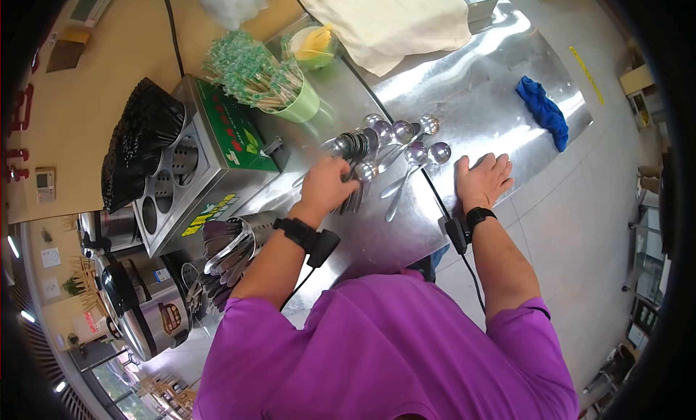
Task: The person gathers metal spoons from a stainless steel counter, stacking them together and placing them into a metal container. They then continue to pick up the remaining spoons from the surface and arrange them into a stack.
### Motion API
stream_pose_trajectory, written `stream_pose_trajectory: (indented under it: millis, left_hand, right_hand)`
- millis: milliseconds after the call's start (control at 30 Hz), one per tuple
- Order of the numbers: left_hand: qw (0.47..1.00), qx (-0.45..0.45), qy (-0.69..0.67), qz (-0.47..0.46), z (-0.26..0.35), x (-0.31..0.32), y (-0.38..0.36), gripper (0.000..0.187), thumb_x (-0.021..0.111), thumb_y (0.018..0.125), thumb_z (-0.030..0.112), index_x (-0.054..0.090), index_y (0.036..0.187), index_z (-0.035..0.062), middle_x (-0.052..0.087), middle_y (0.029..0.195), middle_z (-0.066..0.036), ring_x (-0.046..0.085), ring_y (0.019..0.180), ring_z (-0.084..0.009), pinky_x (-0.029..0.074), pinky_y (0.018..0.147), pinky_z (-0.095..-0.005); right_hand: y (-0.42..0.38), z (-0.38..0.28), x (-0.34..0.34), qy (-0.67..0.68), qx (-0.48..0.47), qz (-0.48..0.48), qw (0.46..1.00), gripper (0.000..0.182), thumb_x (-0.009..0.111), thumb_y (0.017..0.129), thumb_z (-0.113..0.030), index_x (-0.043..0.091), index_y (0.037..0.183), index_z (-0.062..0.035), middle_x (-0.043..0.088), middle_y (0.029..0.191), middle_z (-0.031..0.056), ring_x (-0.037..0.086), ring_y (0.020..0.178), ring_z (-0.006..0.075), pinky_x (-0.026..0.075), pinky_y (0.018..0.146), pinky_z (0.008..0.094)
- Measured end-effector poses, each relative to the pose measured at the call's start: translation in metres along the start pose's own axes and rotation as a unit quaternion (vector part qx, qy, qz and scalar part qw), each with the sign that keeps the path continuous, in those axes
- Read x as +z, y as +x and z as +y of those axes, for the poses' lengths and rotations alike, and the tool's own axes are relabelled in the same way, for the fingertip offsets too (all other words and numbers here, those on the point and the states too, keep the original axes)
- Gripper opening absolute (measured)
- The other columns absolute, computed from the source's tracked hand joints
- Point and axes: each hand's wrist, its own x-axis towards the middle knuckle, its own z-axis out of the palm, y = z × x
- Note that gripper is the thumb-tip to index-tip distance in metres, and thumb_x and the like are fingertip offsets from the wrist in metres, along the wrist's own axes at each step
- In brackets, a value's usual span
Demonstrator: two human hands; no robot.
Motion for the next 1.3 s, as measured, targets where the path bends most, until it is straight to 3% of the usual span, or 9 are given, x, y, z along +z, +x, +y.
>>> stream_pose_trajectory:
  millis: [100, 400, 500, 600, 800, 900, 1000, 1100, 1300]
  left_hand:
    - [0.999, -0.009, 0.045, -0.02, -0.003, 0.009, -0.016, 0.027, 0.077, 0.073, 0.024, 0.069, 0.094, 0.009, 0.065, 0.092, -0.009, 0.064, 0.09, -0.0302, 0.052, 0.081, -0.04]
    - [0.995, 0.005, 0.054, 0.085, -0.001, 0.036, -0.022, 0.007, 0.068, 0.073, 0.017, 0.068, 0.076, 0.0101, 0.065, 0.08, -0.009, 0.064, 0.079, -0.0306, 0.052, 0.071, -0.0432]
    - [0.991, 0.026, 0.015, 0.131, -0.006, 0.025, -0.021, 0.011, 0.068, 0.074, 0.017, 0.07, 0.081, 0.0087, 0.067, 0.078, -0.009, 0.065, 0.076, -0.0285, 0.053, 0.07, -0.0395]
    - [0.988, -0.066, -0.105, 0.088, -0.018, -0.002, -0.001, 0.016, 0.069, 0.074, 0.018, 0.072, 0.085, 0.007, 0.07, 0.077, -0.011, 0.068, 0.073, -0.0263, 0.053, 0.07, -0.0354]
    - [0.995, -0.075, -0.056, -0.033, -0.044, -0.015, 0.035, 0.018, 0.066, 0.074, 0.022, 0.074, 0.083, 0.0082, 0.072, 0.081, -0.012, 0.069, 0.078, -0.0314, 0.054, 0.074, -0.038]
    - [0.993, -0.103, -0.053, -0.02, -0.036, -0.011, 0.039, 0.021, 0.071, 0.073, 0.023, 0.074, 0.086, 0.0063, 0.071, 0.077, -0.013, 0.069, 0.074, -0.0269, 0.053, 0.071, -0.0351]
    - [0.995, -0.077, -0.024, 0.056, -0.037, 0.003, 0.04, 0.023, 0.072, 0.074, 0.027, 0.073, 0.084, 0.0067, 0.07, 0.074, -0.012, 0.069, 0.073, -0.0281, 0.054, 0.072, -0.0374]
    - [0.997, -0.045, -0.049, 0.04, 0.02, -0.004, 0.026, 0.024, 0.072, 0.077, 0.032, 0.073, 0.083, 0.0086, 0.07, 0.084, -0.013, 0.068, 0.084, -0.032, 0.053, 0.078, -0.043]
    - [0.989, 0.112, 0.085, -0.036, 0.096, 0.056, 0.022, 0.029, 0.071, 0.079, 0.036, 0.072, 0.085, 0.0075, 0.066, 0.097, -0.014, 0.065, 0.096, -0.0313, 0.054, 0.079, -0.0426]
  right_hand:
    - [-0.001, -0.001, -0.003, -0.004, 0.0, -0.008, 1.0, 0.058, 0.057, 0.084, -0.044, 0.053, 0.118, 0.0027, 0.033, 0.148, 0.0268, 0.022, 0.143, 0.0406, 0.012, 0.115, 0.0586]
    - [-0.001, -0.001, 0.0, -0.003, 0.003, 0.003, 1.0, 0.059, 0.056, 0.083, -0.045, 0.053, 0.119, 0.002, 0.034, 0.148, 0.0261, 0.022, 0.143, 0.0394, 0.011, 0.116, 0.0572]
    - [0.001, -0.001, 0.0, 0.001, 0.001, 0.004, 1.0, 0.058, 0.056, 0.083, -0.044, 0.053, 0.118, 0.0021, 0.034, 0.148, 0.0263, 0.021, 0.143, 0.0394, 0.01, 0.116, 0.0572]
    - [-0.002, 0.0, 0.002, -0.004, -0.002, 0.006, 1.0, 0.058, 0.056, 0.083, -0.044, 0.053, 0.118, 0.0023, 0.033, 0.148, 0.0266, 0.021, 0.143, 0.0395, 0.011, 0.116, 0.0576]
    - [0.001, -0.002, -0.002, 0.005, 0.001, 0.0, 1.0, 0.057, 0.056, 0.083, -0.043, 0.053, 0.117, 0.0026, 0.033, 0.148, 0.027, 0.021, 0.143, 0.04, 0.013, 0.115, 0.0591]
    - [-0.001, -0.001, -0.004, 0.004, 0.0, -0.002, 1.0, 0.057, 0.056, 0.083, -0.043, 0.053, 0.117, 0.0026, 0.033, 0.148, 0.0271, 0.021, 0.143, 0.0404, 0.013, 0.115, 0.0594]
    - [-0.002, 0.0, 0.004, 0.001, -0.007, 0.011, 1.0, 0.059, 0.056, 0.083, -0.045, 0.053, 0.118, 0.0028, 0.033, 0.148, 0.0274, 0.022, 0.142, 0.041, 0.012, 0.115, 0.0601]
    - [0.001, 0.003, 0.004, -0.006, -0.006, 0.01, 1.0, 0.06, 0.057, 0.084, -0.046, 0.053, 0.118, 0.003, 0.033, 0.148, 0.0279, 0.022, 0.142, 0.0417, 0.013, 0.115, 0.0612]
    - [0.001, 0.0, -0.001, 0.005, 0.003, -0.006, 1.0, 0.057, 0.058, 0.084, -0.045, 0.053, 0.116, 0.0022, 0.032, 0.148, 0.0273, 0.022, 0.143, 0.0419, 0.013, 0.114, 0.0606]
